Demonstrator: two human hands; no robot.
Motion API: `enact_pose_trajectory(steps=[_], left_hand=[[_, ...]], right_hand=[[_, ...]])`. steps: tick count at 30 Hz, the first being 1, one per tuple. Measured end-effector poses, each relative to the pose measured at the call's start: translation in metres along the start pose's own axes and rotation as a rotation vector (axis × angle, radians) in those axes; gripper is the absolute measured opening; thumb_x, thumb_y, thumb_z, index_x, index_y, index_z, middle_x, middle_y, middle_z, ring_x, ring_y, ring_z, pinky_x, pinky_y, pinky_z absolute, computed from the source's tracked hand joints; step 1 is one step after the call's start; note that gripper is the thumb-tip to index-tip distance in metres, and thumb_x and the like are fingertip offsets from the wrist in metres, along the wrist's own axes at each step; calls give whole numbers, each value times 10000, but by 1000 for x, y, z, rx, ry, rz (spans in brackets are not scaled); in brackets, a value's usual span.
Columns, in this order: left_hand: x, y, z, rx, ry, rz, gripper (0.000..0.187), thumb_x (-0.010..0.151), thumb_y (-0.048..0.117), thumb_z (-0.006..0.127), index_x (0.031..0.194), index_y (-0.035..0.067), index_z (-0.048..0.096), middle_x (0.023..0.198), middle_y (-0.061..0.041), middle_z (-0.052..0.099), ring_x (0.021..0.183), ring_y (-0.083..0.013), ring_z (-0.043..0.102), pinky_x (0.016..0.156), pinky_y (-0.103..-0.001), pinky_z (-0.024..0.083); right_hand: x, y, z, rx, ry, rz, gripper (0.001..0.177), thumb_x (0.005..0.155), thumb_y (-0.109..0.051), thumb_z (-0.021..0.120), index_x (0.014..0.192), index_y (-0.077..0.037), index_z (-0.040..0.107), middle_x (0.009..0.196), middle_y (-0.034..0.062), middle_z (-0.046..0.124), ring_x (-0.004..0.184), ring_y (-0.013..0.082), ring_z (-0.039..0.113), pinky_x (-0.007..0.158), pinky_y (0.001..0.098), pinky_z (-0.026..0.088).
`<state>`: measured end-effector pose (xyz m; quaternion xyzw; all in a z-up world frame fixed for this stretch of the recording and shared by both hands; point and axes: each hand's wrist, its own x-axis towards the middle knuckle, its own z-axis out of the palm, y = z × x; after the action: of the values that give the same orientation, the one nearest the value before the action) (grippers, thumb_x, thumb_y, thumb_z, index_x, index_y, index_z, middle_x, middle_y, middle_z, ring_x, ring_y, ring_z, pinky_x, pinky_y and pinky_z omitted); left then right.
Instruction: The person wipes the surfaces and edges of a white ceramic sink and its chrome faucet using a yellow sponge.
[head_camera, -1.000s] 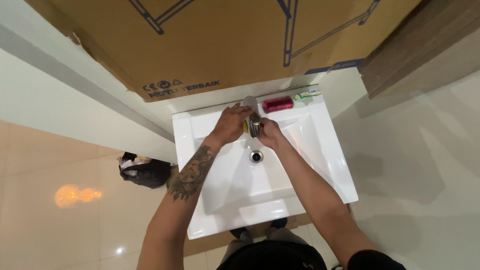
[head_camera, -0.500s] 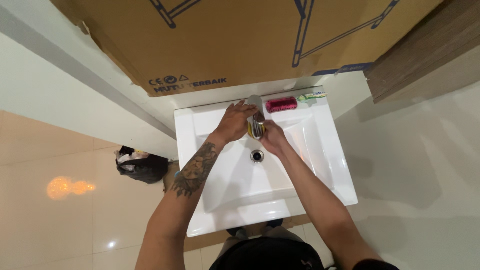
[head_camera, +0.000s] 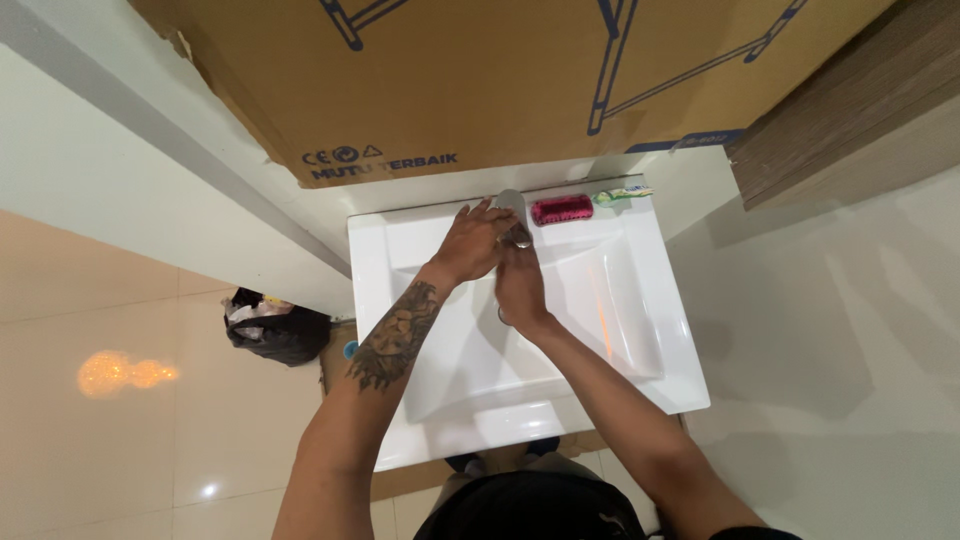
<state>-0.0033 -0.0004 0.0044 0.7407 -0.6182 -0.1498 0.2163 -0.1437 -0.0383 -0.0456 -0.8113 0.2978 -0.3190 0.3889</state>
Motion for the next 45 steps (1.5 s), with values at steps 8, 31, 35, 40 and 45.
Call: enact_pose_trajectory(steps=[8,31,35,40,45], left_hand=[[1,0,4,62,27,10,576,828,75,601,1402,127,611,1508,-75,538,1479,-374,352,1191,-603,275],[5,5,3,193,-50,-45,661,792,64,623,1447,130,564,1551,-56,490,1500,-358,321,1211,-591,245],[4,8,0,187,-73,-41,610,813,72,614,1418,141,583,1551,-60,486,1502,-371,312,1209,-596,246],[1,4,10,192,-16,-16,670,772,13,582,1430,138,574,1550,-62,496,1489,-379,331,1186,-607,259],[-2,7,6,163,-32,-32,657,807,73,593,1459,131,534,1560,-70,466,1504,-386,308,1196,-600,281]], right_hand=[[6,-14,-10,-1121,-538,-262,634,826,-130,647,1384,97,450,1510,280,401,1386,400,399,1168,478,295],[4,81,0,1003,-169,862,361,1081,-216,338,1166,-15,626,1058,135,689,887,252,689,775,385,596],[5,99,22,872,95,842,248,1079,-173,428,1097,0,604,1043,87,666,909,178,675,780,353,594],[51,125,39,806,132,797,273,1020,-125,434,1028,-21,686,934,57,689,792,128,619,666,309,515],[10,119,13,608,92,689,292,1067,-180,505,1048,58,673,907,92,655,764,154,575,652,329,482]])
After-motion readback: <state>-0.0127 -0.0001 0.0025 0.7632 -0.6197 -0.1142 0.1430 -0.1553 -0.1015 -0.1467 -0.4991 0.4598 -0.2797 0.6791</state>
